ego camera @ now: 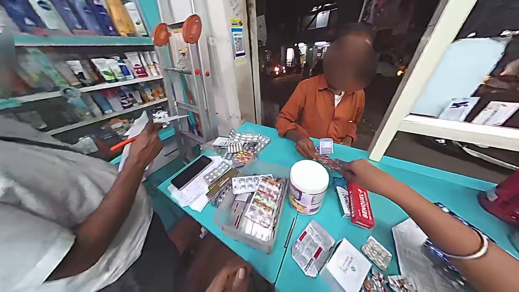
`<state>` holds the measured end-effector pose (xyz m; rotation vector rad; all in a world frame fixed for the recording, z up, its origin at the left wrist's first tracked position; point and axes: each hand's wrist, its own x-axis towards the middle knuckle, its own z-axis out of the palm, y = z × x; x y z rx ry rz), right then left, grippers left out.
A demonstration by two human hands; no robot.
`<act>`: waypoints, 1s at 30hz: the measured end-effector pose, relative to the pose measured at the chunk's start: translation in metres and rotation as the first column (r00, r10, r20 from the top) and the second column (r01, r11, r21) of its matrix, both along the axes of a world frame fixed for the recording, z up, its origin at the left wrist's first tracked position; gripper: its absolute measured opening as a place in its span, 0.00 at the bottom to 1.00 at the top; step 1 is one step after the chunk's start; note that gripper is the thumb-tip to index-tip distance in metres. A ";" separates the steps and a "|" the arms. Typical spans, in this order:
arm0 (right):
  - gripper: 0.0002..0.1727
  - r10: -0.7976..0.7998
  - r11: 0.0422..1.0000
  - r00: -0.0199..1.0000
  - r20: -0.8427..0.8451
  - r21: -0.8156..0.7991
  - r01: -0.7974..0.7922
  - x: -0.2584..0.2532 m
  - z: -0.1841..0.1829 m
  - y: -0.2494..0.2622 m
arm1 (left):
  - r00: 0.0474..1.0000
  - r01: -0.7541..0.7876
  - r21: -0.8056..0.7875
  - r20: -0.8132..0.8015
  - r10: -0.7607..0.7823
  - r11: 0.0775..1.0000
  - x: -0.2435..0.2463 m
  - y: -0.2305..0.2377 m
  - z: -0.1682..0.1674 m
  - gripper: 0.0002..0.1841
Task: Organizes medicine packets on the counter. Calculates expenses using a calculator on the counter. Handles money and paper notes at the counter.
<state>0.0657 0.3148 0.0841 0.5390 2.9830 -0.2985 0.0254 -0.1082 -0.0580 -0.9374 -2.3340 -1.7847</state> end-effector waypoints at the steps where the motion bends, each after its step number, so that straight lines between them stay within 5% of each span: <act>1: 0.14 0.045 0.998 0.997 0.061 -0.038 -0.042 -0.002 -0.008 -0.007 | 0.998 -0.023 -0.031 -0.051 0.021 0.999 -0.004 -0.002 0.008 0.13; 6: 0.23 0.002 0.987 0.992 0.123 -0.162 0.018 -0.022 -0.044 -0.037 | 0.888 -0.166 -0.295 -0.459 0.014 0.941 -0.071 0.023 0.055 0.16; 11: 0.37 -0.049 0.989 0.997 0.063 -0.134 0.057 -0.049 -0.093 -0.018 | 0.978 0.003 -0.810 -0.120 -0.171 0.587 -0.117 0.105 0.098 0.24; 16: 0.53 -0.233 0.966 0.970 0.068 -0.101 0.239 -0.060 -0.104 -0.012 | 0.986 0.064 -0.897 -0.010 -0.165 0.437 -0.107 0.145 0.083 0.32; 20: 0.51 -0.228 0.957 0.958 0.174 -0.141 0.253 -0.071 -0.098 -0.012 | 0.995 0.021 -0.909 -0.021 -0.096 0.417 -0.098 0.150 0.087 0.38; 25: 0.32 -0.291 0.888 0.951 0.107 -0.339 0.310 -0.080 -0.104 0.008 | 1.000 -0.010 -0.911 -0.015 -0.008 0.413 -0.099 0.157 0.096 0.50; 30: 0.21 -0.338 0.816 0.940 0.050 -0.482 0.319 -0.058 -0.073 0.009 | 0.999 0.034 -0.826 0.035 -0.009 0.563 -0.110 0.150 0.100 0.33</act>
